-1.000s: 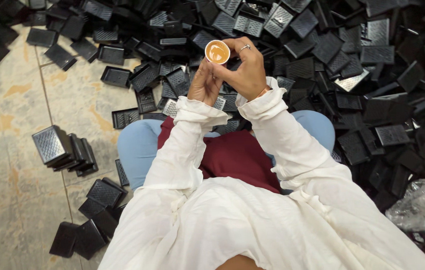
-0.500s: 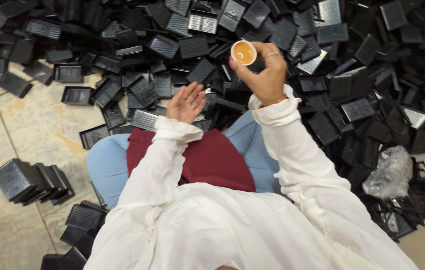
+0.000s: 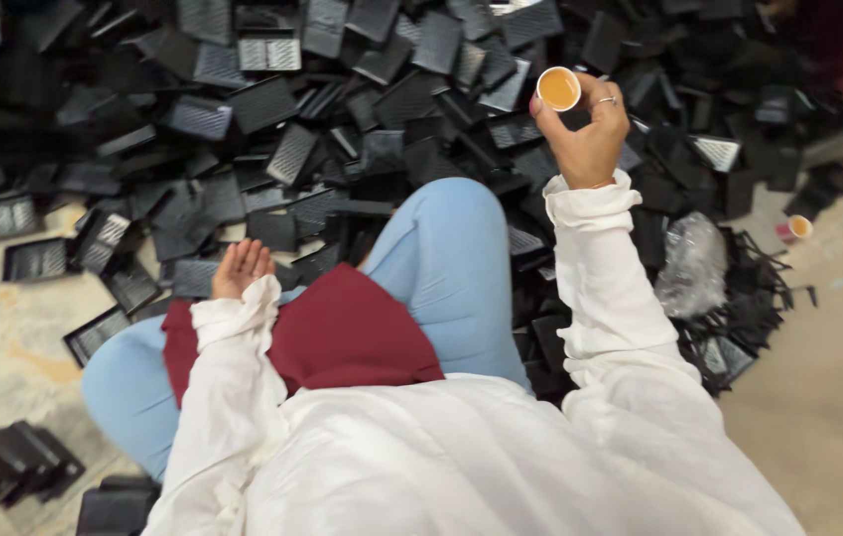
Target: The person sits on the floor beside a large pile of small black hand graters, picks up individual graters, turns them over in their hands, and sets them back or stacks them. At the start they hold a small cup of tea, and at the end they open a metal water bottle and drink.
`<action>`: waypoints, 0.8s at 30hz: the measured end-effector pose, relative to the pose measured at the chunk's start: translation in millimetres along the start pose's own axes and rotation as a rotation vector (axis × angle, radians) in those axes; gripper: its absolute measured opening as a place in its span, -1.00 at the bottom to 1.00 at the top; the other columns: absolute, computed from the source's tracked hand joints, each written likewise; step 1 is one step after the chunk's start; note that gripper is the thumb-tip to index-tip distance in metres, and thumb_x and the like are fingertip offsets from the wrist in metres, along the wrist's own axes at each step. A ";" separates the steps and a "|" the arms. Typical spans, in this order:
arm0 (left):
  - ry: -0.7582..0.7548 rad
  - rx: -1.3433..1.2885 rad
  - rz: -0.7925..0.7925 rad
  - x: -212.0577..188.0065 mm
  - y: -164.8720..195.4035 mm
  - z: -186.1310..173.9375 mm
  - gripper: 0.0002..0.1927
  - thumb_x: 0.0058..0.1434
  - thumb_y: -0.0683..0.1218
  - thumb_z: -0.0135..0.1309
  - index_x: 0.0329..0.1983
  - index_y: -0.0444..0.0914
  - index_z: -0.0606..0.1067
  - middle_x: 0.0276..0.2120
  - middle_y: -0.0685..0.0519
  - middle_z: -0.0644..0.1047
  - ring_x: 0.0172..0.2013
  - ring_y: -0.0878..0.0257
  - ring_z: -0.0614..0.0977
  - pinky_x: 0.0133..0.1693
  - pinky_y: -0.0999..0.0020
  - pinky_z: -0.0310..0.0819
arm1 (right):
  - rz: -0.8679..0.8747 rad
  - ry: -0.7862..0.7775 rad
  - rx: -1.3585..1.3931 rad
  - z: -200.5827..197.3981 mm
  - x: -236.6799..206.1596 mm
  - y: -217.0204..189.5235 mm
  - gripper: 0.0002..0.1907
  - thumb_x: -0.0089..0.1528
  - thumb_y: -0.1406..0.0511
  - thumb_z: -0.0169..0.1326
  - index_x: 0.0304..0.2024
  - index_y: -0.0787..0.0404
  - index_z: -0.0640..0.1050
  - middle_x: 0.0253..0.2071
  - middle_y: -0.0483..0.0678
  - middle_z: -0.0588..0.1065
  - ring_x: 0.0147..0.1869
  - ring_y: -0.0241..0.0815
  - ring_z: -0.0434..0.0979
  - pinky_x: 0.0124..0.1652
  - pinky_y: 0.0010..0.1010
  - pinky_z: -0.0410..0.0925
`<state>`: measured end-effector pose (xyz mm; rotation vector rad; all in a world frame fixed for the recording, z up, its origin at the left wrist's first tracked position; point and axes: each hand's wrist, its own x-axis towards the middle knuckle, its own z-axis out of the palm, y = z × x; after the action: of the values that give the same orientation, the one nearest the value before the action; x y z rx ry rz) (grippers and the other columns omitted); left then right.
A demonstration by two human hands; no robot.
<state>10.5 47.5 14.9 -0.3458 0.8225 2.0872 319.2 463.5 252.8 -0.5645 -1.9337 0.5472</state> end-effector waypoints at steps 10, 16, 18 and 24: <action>0.093 0.235 0.016 -7.2 -10.4 14.1 -0.59 0.36 0.16 0.14 0.13 -0.15 0.49 0.07 0.09 0.57 0.11 0.16 0.56 0.15 0.12 0.45 | 0.123 0.156 -0.184 -77.0 -30.1 70.7 -0.63 0.18 0.32 0.50 -0.07 0.30 0.62 -0.15 -0.05 0.52 -0.14 -0.23 0.58 -0.12 -0.41 0.45; 0.143 0.284 0.049 -4.8 -13.2 9.8 -0.57 0.34 0.17 0.13 0.13 -0.16 0.49 0.04 0.11 0.56 0.08 0.18 0.56 0.13 0.16 0.45 | 0.168 0.227 -0.148 -115.4 -42.6 97.1 -0.64 0.20 0.32 0.48 -0.05 0.30 0.62 -0.12 -0.04 0.51 -0.12 -0.24 0.60 -0.08 -0.41 0.47; 0.148 0.303 0.060 -0.7 -11.4 9.3 -0.57 0.33 0.17 0.13 0.12 -0.16 0.50 0.02 0.12 0.57 0.06 0.19 0.57 0.11 0.17 0.46 | 0.133 0.235 -0.220 -128.7 -47.3 103.1 -0.64 0.21 0.32 0.49 -0.05 0.31 0.62 -0.12 -0.04 0.52 -0.12 -0.23 0.58 -0.09 -0.41 0.45; -0.037 0.325 0.116 15.2 8.8 54.3 -0.66 0.38 0.15 0.18 0.10 -0.09 0.53 0.02 0.17 0.59 0.04 0.24 0.58 0.12 0.23 0.50 | 0.121 0.245 -0.280 -163.0 -58.6 112.8 -0.63 0.24 0.33 0.48 -0.02 0.33 0.61 -0.10 -0.02 0.49 -0.10 -0.19 0.57 -0.09 -0.38 0.44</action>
<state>-3.1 89.1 51.5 -0.0846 1.1622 2.0139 506.8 537.9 208.1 -0.8898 -1.7592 0.2674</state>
